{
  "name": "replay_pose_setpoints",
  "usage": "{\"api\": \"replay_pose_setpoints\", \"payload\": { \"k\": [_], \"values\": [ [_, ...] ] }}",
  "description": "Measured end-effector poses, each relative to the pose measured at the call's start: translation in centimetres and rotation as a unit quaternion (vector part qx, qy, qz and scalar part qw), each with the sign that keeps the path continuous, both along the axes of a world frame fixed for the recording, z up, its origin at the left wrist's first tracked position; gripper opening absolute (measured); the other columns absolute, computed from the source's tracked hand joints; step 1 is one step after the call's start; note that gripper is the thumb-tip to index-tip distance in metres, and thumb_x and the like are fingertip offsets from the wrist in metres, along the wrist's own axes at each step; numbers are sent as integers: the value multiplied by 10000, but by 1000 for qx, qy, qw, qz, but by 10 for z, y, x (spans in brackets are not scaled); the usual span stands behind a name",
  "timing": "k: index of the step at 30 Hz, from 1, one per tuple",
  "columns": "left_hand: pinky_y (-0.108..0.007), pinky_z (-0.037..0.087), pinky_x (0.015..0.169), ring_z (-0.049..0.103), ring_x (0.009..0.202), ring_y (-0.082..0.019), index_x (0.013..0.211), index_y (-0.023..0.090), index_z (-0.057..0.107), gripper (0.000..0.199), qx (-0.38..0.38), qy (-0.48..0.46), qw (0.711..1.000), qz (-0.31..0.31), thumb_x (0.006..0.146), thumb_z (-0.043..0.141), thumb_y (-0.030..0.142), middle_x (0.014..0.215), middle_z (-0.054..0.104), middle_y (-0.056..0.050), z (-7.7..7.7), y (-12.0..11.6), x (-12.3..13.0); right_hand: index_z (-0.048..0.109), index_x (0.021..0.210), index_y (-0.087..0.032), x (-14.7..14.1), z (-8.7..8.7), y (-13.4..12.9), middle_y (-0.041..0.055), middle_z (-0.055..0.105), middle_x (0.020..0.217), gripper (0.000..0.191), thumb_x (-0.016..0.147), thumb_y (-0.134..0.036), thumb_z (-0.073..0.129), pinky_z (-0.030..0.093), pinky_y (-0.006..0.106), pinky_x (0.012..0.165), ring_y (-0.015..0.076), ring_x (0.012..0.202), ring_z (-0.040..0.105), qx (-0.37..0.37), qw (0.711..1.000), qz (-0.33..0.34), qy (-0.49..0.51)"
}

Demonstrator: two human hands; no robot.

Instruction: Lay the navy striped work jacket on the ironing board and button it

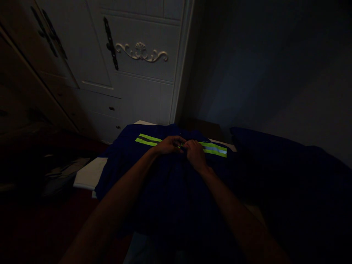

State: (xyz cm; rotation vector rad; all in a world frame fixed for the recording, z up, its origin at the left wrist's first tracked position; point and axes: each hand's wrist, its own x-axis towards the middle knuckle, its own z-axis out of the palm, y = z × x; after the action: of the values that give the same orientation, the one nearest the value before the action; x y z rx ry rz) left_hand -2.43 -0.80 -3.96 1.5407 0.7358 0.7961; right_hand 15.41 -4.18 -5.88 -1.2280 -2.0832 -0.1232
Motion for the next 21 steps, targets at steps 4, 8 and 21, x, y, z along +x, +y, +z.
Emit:
{"api": "replay_pose_setpoints", "payload": {
  "k": [4, 8, 21],
  "values": [
    [-218, 439, 603, 558, 579, -75, 1028, 126, 648, 496, -48, -36, 998, 32, 555, 797, 125, 655, 591, 56, 0, 1, -2, 634, 879, -212, 2, 9, -5, 69, 644, 890, 176, 969, -234, 484, 434, 360, 825, 222, 884, 574, 16, 995, 75, 61],
    [-213, 427, 589, 579, 568, -86, 999, 118, 642, 451, -75, -50, 995, 42, 566, 762, 84, 635, 626, 35, 0, 3, -4, 688, 925, -217, 5, 10, -8, 75, 665, 936, 144, 945, -256, 552, 468, 362, 832, 221, 911, 595, 24, 988, 130, 82],
    [-218, 409, 617, 558, 642, -85, 783, 133, 698, 173, -50, -25, 993, 103, 677, 733, 266, 741, 677, -3, 5, 2, 2, 696, 961, -195, 1, 21, -16, 102, 647, 891, 236, 984, -266, 472, 415, 394, 803, 243, 857, 541, 43, 996, 69, -34]
  ]
}}
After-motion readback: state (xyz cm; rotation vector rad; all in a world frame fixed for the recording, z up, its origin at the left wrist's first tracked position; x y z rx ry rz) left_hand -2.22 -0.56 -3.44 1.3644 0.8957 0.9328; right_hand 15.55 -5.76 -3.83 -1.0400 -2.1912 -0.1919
